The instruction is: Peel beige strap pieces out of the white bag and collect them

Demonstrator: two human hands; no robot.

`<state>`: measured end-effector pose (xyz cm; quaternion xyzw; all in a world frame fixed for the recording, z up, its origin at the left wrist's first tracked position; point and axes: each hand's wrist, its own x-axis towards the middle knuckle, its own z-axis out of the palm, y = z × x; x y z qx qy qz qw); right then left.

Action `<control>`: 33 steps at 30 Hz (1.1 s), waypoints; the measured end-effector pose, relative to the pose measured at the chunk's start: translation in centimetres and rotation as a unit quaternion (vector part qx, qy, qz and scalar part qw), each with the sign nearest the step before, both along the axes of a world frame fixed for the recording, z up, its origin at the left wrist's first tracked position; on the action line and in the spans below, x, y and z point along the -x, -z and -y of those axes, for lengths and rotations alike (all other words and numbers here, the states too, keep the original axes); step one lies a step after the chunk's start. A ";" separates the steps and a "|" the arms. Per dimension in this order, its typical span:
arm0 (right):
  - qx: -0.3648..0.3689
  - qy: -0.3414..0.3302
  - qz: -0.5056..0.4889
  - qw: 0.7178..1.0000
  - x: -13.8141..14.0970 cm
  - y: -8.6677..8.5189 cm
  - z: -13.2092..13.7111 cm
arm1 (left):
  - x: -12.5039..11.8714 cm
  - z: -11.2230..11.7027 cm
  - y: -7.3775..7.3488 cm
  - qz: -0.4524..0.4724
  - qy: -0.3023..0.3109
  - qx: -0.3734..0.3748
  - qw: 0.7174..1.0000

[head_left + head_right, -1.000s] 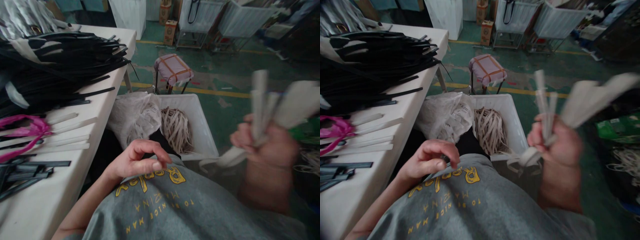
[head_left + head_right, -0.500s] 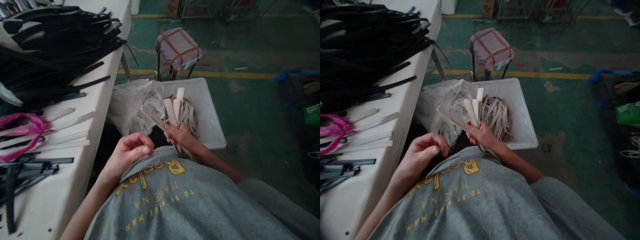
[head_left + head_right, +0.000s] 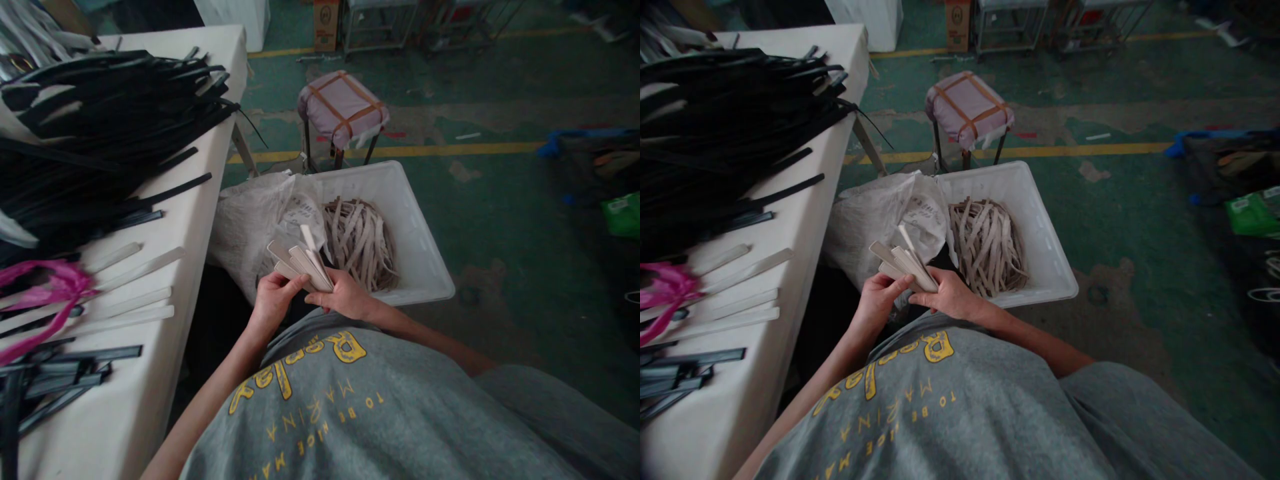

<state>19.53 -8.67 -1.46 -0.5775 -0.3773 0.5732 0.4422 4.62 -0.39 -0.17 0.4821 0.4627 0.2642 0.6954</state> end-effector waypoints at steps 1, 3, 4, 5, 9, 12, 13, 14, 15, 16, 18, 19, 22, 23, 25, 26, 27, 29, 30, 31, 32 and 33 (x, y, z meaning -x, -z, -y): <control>0.005 -0.005 0.008 1.000 -0.1 0.4 0.1 | -0.2 -0.2 0.4 -0.016 0.003 -0.007 1.000; 0.016 -0.016 0.026 0.999 -0.4 1.1 0.2 | -0.5 -0.5 1.1 -0.049 0.015 -0.033 0.998; 0.022 -0.021 0.033 0.999 -0.6 1.4 0.2 | -0.7 -0.6 1.5 -0.061 0.024 -0.049 0.997; 0.027 -0.024 0.035 0.999 -0.8 1.7 0.3 | -1.0 -0.7 1.7 -0.069 0.035 -0.064 0.995; 0.039 -0.011 0.007 0.999 -1.6 2.2 0.4 | -1.7 -0.8 2.2 -0.065 0.068 -0.089 0.992; 0.039 0.047 -0.020 0.998 -2.4 2.7 0.5 | -2.0 -0.9 2.9 -0.034 0.103 -0.045 0.993; 0.041 0.077 -0.034 0.996 -2.7 3.0 0.5 | -2.1 -1.0 3.4 -0.024 0.111 -0.020 0.993; 0.045 0.108 -0.054 0.992 -3.1 3.2 0.4 | -2.2 -1.3 3.9 -0.019 0.107 0.012 0.994; 0.053 0.137 -0.079 0.986 -3.5 3.5 0.3 | -2.3 -1.7 4.5 -0.018 0.089 0.049 0.995; 0.062 0.160 -0.109 0.979 -3.8 3.7 0.2 | -2.5 -2.2 5.2 -0.022 0.059 0.092 0.994; 0.081 0.186 -0.160 0.966 -4.3 4.0 0.0 | -2.9 -3.4 6.6 -0.040 -0.009 0.162 0.986; 0.088 0.190 -0.176 0.962 -4.5 4.1 -0.1 | -3.1 -4.0 7.3 -0.057 -0.031 0.173 0.983; 0.093 0.193 -0.185 0.959 -4.5 4.5 0.0 | -4.0 -5.2 8.6 -0.111 -0.042 0.138 0.983; 0.092 0.192 -0.180 0.960 -4.3 4.6 0.1 | -4.2 -5.4 8.8 -0.132 -0.025 0.094 0.986; 0.088 0.189 -0.168 0.964 -4.1 4.9 0.2 | -4.6 -5.6 9.2 -0.196 0.044 -0.045 0.979; 0.085 0.188 -0.164 0.965 -4.0 5.0 0.3 | -4.7 -5.8 9.4 -0.239 0.094 -0.132 0.957; 0.082 0.186 -0.161 0.966 -3.9 5.2 0.3 | -4.8 -6.0 9.5 -0.285 0.146 -0.215 0.923; 0.080 0.185 -0.159 0.966 -3.8 5.4 0.3 | -4.8 -6.6 10.1 -0.358 0.222 -0.314 0.851; 0.081 0.187 -0.158 0.966 -3.9 5.5 0.3 | -4.9 -7.0 10.3 -0.380 0.243 -0.333 0.828; 0.082 0.188 -0.158 0.966 -3.9 5.6 0.3 | -4.8 -7.4 10.6 -0.394 0.254 -0.344 0.813; 0.085 0.190 -0.157 0.965 -4.0 5.7 0.3 | -4.8 -7.8 10.8 -0.402 0.257 -0.350 0.807; 0.087 0.192 -0.158 0.965 -4.0 5.7 0.2 | -4.8 -8.1 10.8 -0.404 0.255 -0.353 0.804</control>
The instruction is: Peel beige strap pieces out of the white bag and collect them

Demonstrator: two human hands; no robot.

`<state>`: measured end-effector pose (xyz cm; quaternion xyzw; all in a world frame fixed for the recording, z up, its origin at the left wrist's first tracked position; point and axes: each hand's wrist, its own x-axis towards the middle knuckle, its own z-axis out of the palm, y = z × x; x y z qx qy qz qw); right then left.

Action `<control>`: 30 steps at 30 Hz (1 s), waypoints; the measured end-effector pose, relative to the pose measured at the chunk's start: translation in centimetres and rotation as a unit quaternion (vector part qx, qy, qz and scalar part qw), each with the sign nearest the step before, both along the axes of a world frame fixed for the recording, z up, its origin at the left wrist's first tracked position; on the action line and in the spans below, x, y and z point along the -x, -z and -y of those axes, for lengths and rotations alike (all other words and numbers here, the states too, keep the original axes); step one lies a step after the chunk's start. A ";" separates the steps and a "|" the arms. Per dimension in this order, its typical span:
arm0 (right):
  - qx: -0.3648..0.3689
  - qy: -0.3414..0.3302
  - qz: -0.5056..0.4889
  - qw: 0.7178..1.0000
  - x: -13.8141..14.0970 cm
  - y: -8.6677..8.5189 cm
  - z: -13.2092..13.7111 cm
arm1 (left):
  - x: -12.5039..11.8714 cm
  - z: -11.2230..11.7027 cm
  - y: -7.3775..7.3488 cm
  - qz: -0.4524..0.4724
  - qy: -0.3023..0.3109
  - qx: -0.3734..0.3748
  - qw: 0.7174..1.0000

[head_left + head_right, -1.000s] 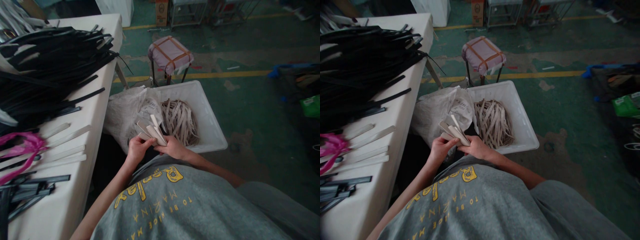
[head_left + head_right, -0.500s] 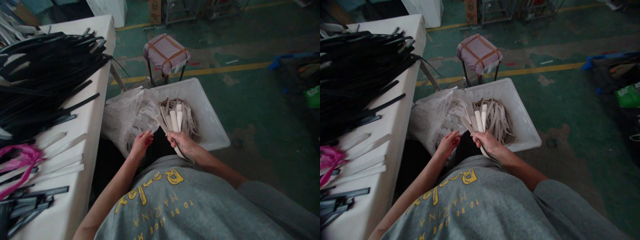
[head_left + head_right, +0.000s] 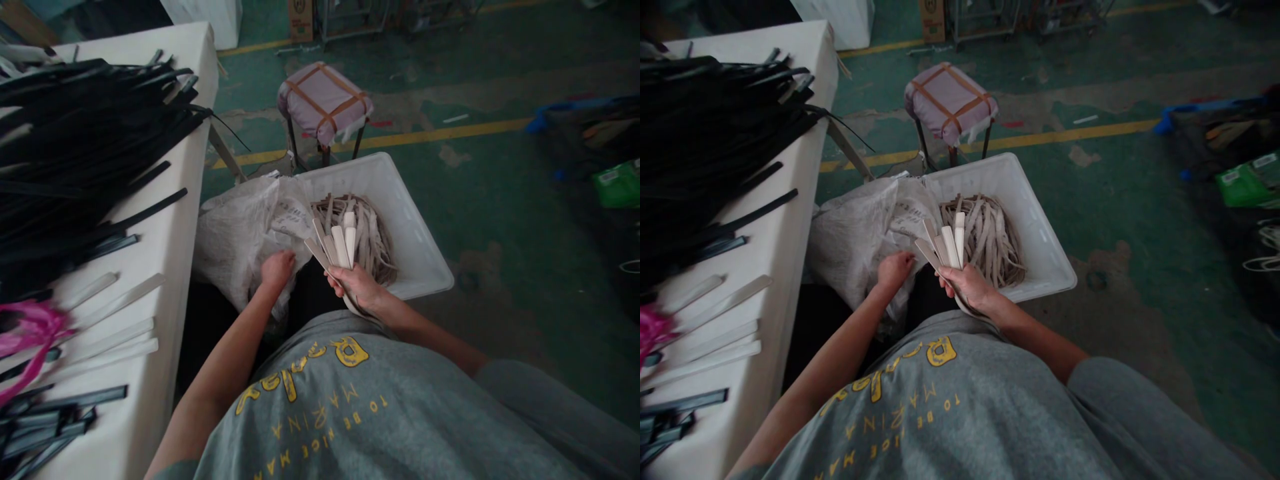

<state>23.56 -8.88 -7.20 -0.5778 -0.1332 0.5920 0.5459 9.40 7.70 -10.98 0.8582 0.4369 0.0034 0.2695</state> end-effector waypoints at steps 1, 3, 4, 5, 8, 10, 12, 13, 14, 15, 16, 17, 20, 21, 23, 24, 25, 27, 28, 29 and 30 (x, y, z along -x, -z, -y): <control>0.001 0.000 -0.002 1.000 -0.1 0.1 -0.1 | 0.1 -0.1 -0.1 0.003 -0.001 -0.003 1.000; 0.000 -0.002 -0.012 1.000 -0.3 0.2 -0.2 | 0.5 0.1 -0.8 0.012 -0.001 -0.009 1.000; -0.001 -0.005 -0.019 1.000 -0.4 0.2 -0.3 | 0.9 0.5 -1.4 0.020 0.001 -0.016 1.000; -0.001 -0.009 -0.028 1.000 -0.6 0.2 -0.4 | 1.4 1.0 -2.2 0.035 0.006 -0.024 0.999; 0.005 -0.027 -0.070 0.997 -0.8 0.2 -0.8 | 3.8 3.2 -4.9 0.114 0.034 -0.041 0.992; 0.008 -0.062 -0.098 0.993 -0.8 0.0 -1.2 | 5.6 4.7 -6.5 0.172 0.050 -0.042 0.983; 0.010 -0.112 -0.108 0.988 -0.4 -0.3 -1.7 | 7.3 6.1 -7.7 0.211 0.050 -0.046 0.975; 0.012 -0.137 -0.106 0.985 -0.1 -0.6 -1.9 | 8.0 6.7 -8.1 0.219 0.047 -0.051 0.973; 0.015 -0.156 -0.101 0.982 0.2 -0.9 -2.2 | 8.6 7.2 -8.4 0.221 0.045 -0.058 0.972; 0.020 -0.170 -0.094 0.981 0.6 -1.4 -2.5 | 9.1 7.6 -8.6 0.218 0.050 -0.067 0.972; 0.027 -0.180 -0.085 0.980 1.0 -1.9 -2.8 | 9.5 8.0 -8.8 0.210 0.059 -0.077 0.973; 0.033 -0.188 -0.071 0.979 1.4 -2.4 -3.2 | 9.7 8.3 -8.9 0.199 0.070 -0.088 0.974; 0.017 -0.218 0.014 0.976 2.3 -3.9 -4.1 | 10.0 8.9 -9.2 0.164 0.101 -0.113 0.975; 0.006 -0.232 0.054 0.971 2.6 -4.2 -4.4 | 10.0 9.0 -9.2 0.157 0.106 -0.114 0.975; -0.014 -0.260 0.133 0.956 3.0 -4.6 -4.9 | 10.0 9.3 -9.4 0.158 0.111 -0.103 0.976; -0.020 -0.271 0.166 0.948 3.1 -4.8 -5.0 | 10.1 9.5 -9.5 0.169 0.109 -0.090 0.976; -0.027 -0.278 0.194 0.941 3.1 -4.8 -5.2 | 10.2 9.7 -9.7 0.186 0.101 -0.071 0.975; -0.046 -0.276 0.231 0.932 3.0 -4.9 -5.2 | 10.5 10.1 -9.9 0.235 0.050 -0.020 0.970; -0.057 -0.266 0.240 0.932 2.9 -5.0 -5.2 | 10.6 10.2 -10.1 0.263 0.004 0.011 0.965; -0.067 -0.252 0.246 0.934 2.7 -5.1 -5.1 | 10.8 10.2 -10.2 0.289 -0.050 0.047 0.955; -0.074 -0.240 0.247 0.936 2.6 -5.2 -5.0 | 10.8 10.1 -10.2 0.311 -0.105 0.092 0.940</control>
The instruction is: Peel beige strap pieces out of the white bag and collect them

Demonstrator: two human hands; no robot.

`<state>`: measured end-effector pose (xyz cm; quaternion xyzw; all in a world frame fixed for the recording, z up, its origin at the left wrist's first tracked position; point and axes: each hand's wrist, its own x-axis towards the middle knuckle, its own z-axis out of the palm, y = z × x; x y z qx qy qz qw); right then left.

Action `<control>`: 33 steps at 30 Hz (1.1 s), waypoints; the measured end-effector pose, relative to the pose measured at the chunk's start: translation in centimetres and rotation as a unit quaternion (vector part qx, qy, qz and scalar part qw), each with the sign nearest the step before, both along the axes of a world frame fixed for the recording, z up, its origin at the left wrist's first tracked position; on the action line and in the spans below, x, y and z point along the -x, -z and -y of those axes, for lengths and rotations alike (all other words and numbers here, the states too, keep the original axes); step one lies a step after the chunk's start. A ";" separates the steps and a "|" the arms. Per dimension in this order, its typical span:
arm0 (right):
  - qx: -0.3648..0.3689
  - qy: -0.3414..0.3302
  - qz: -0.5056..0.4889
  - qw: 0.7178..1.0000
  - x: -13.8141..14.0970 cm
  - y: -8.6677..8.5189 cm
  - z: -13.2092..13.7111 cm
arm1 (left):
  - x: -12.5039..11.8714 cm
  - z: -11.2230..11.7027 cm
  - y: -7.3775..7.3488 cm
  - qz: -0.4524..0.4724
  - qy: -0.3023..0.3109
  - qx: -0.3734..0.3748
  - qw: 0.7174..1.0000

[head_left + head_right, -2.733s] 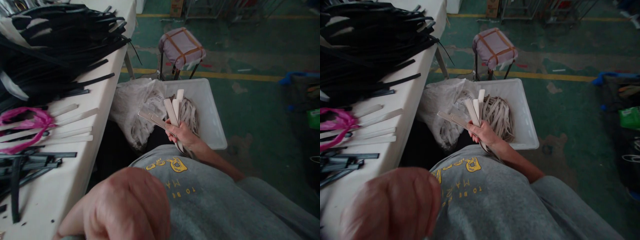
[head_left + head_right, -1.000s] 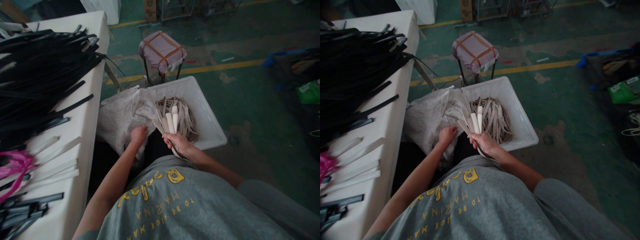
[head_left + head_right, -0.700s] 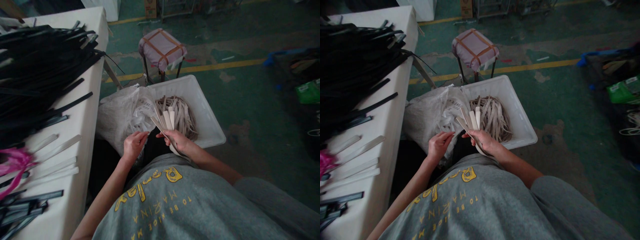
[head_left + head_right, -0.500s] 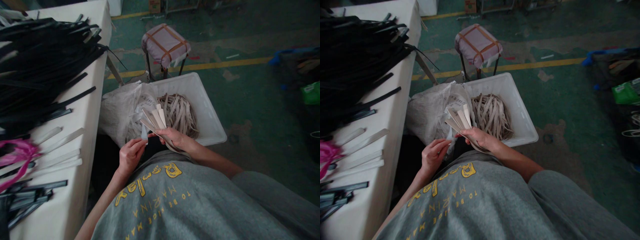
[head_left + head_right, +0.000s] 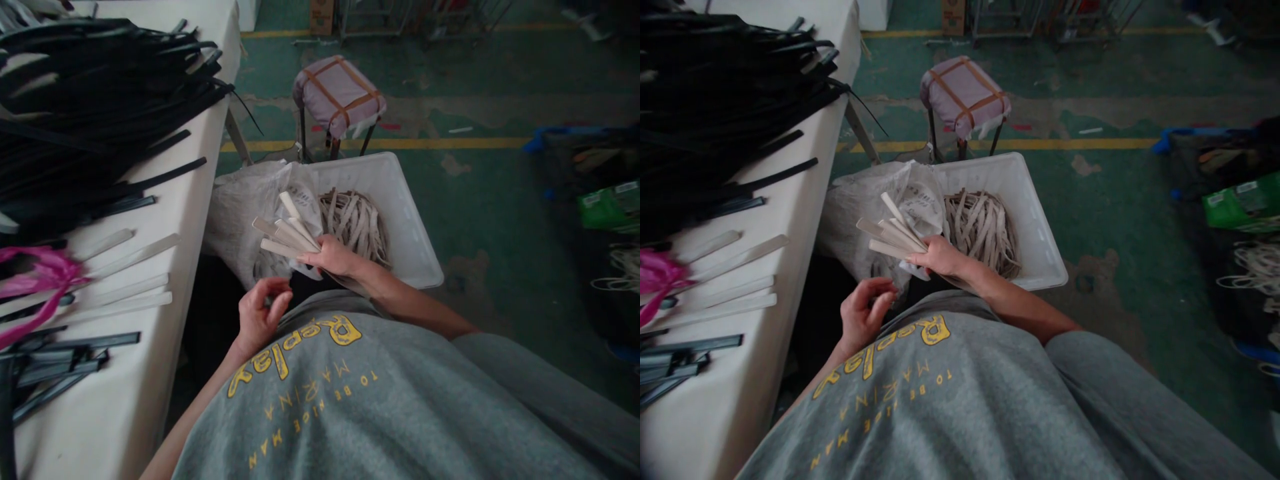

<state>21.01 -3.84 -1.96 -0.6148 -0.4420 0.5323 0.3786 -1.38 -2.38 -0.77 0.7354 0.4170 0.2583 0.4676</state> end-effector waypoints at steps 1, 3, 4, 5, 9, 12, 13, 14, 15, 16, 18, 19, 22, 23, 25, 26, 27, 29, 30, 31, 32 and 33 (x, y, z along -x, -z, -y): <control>-0.008 0.007 0.000 1.000 -0.1 -0.1 0.1 | -0.1 -0.2 0.0 0.023 -0.033 0.062 0.997; -0.017 0.009 0.013 1.000 -0.2 -0.5 0.2 | -0.6 -0.9 0.2 0.058 -0.050 0.188 0.979; -0.020 0.003 0.024 1.000 -0.1 -0.7 0.3 | -1.0 -1.2 0.4 0.067 -0.033 0.246 0.966; -0.023 -0.003 0.035 0.999 0.0 -0.9 0.3 | -1.5 -1.4 0.6 0.070 -0.010 0.295 0.953; -0.041 -0.039 0.044 0.997 0.6 -1.8 0.4 | -3.1 -1.6 1.4 0.076 0.035 0.419 0.904; -0.051 -0.064 0.066 0.994 0.7 -2.3 0.5 | -3.4 -1.7 1.7 0.118 -0.001 0.481 0.869; -0.055 -0.070 0.076 0.993 0.7 -2.5 0.6 | -3.3 -1.8 1.7 0.133 -0.012 0.495 0.858; -0.058 -0.076 0.084 0.992 0.7 -2.6 0.6 | -3.2 -1.9 1.6 0.144 -0.021 0.504 0.851; -0.061 -0.081 0.088 0.991 0.7 -2.6 0.7 | -3.1 -2.1 1.5 0.150 -0.029 0.507 0.848; -0.061 -0.084 0.090 0.991 0.7 -2.6 0.7 | -3.0 -2.2 1.5 0.151 -0.035 0.507 0.848; -0.053 -0.081 0.094 0.991 0.8 -2.6 0.7 | -2.9 -2.2 1.4 0.143 -0.042 0.497 0.855; -0.049 -0.079 0.098 0.991 0.8 -2.5 0.6 | -3.0 -2.2 1.4 0.139 -0.042 0.493 0.858; -0.040 -0.073 0.107 0.991 0.8 -2.4 0.5 | -3.1 -1.7 1.6 0.147 -0.035 0.497 0.854; -0.040 -0.073 0.106 0.991 0.7 -2.3 0.5 | -3.1 -1.6 1.7 0.152 -0.034 0.502 0.851; -0.039 -0.068 0.101 0.992 0.6 -2.3 0.4 | -3.0 -1.5 1.9 0.152 -0.032 0.509 0.846; -0.036 -0.065 0.098 0.992 0.5 -2.3 0.3 | -2.9 -1.5 2.0 0.146 -0.029 0.509 0.848; -0.033 -0.060 0.095 0.993 0.4 -2.2 0.3 | -2.8 -1.5 2.0 0.137 -0.023 0.509 0.850; -0.029 -0.052 0.091 0.994 0.4 -2.1 0.2 | -2.6 -1.6 2.0 0.118 -0.007 0.510 0.852; -0.028 -0.051 0.090 0.994 0.4 -2.0 0.2 | -2.6 -1.6 2.0 0.110 0.002 0.512 0.852; -0.027 -0.052 0.089 0.994 0.4 -1.9 0.1 | -2.7 -1.6 1.9 0.103 0.010 0.516 0.851; -0.027 -0.051 0.089 0.994 0.4 -1.8 0.0 | -2.8 -1.6 1.9 0.099 0.015 0.519 0.849; -0.027 -0.048 0.088 0.995 0.4 -1.7 0.0 | -2.9 -1.6 1.8 0.099 0.015 0.523 0.846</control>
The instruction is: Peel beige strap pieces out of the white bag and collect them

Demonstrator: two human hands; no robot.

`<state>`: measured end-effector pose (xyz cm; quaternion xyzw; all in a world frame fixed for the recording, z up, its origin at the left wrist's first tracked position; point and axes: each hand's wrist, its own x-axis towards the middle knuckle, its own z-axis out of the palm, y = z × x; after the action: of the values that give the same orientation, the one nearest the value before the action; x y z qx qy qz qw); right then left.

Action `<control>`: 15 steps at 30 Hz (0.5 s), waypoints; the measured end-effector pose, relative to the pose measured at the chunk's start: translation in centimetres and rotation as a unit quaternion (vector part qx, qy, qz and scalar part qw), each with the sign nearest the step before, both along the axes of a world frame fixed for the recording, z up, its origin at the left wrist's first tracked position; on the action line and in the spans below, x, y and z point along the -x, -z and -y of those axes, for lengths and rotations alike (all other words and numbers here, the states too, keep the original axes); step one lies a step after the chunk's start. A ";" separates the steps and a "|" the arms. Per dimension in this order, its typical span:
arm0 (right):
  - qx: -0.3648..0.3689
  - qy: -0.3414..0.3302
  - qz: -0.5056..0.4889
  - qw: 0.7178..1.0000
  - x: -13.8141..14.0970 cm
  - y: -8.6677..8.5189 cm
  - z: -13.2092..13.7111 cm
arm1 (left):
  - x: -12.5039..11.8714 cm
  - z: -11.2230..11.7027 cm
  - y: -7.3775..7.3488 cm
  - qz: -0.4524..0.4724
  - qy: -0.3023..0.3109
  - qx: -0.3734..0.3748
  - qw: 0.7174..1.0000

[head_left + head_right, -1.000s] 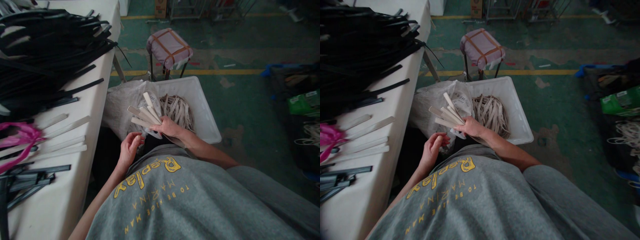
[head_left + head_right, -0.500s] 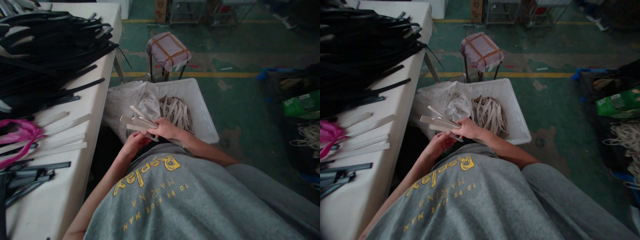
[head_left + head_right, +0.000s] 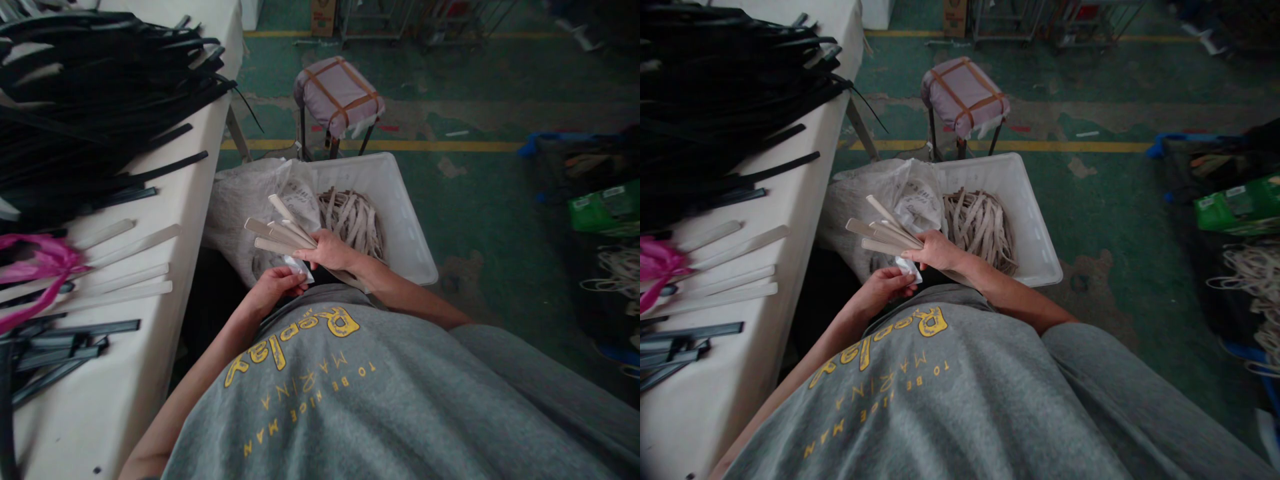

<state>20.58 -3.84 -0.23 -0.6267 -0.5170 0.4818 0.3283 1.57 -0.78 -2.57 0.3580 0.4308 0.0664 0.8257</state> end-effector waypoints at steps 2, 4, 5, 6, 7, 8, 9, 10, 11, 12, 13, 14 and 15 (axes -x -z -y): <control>0.001 0.015 -0.004 1.000 -0.1 0.2 0.0 | -0.4 -0.1 -0.1 0.000 -0.020 0.014 1.000; -0.003 0.043 -0.007 0.999 -0.4 0.2 0.3 | -1.0 -0.4 -0.2 -0.002 -0.061 0.035 0.998; -0.006 0.060 -0.010 0.998 -0.7 0.2 0.7 | -1.2 -0.6 -0.2 -0.004 -0.083 0.047 0.995; -0.009 0.078 -0.011 0.997 -1.1 0.0 1.2 | -1.5 -0.8 -0.3 -0.004 -0.102 0.056 0.993; -0.011 0.095 -0.012 0.995 -1.5 -0.2 1.9 | -1.8 -1.0 -0.3 -0.003 -0.119 0.062 0.991; -0.011 0.109 -0.013 0.994 -1.9 -0.5 2.7 | -2.1 -1.2 -0.3 0.002 -0.133 0.065 0.989; -0.009 0.120 -0.014 0.993 -2.3 -0.8 3.6 | -2.4 -1.3 -0.3 0.007 -0.144 0.066 0.987; -0.005 0.130 -0.015 0.991 -2.6 -1.1 4.6 | -2.7 -1.4 -0.2 0.013 -0.153 0.065 0.986; 0.001 0.138 -0.015 0.990 -3.0 -1.5 5.6 | -3.0 -1.4 -0.2 0.019 -0.162 0.065 0.984; 0.008 0.143 -0.014 0.990 -3.2 -1.9 6.6 | -3.3 -1.4 -0.1 0.026 -0.170 0.067 0.983; 0.018 0.148 -0.012 0.989 -3.5 -2.2 7.6 | -3.5 -1.3 0.0 0.030 -0.178 0.071 0.981; 0.030 0.150 -0.008 0.988 -3.6 -2.5 8.5 | -3.7 -1.3 0.0 0.033 -0.186 0.079 0.979; 0.040 0.149 -0.003 0.988 -3.7 -2.7 9.3 | -3.9 -1.2 0.1 0.034 -0.194 0.087 0.977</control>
<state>24.28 -13.10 2.46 -0.7079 -0.3975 0.4497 0.3723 5.45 0.38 -2.62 0.1915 0.4682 0.1995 0.8392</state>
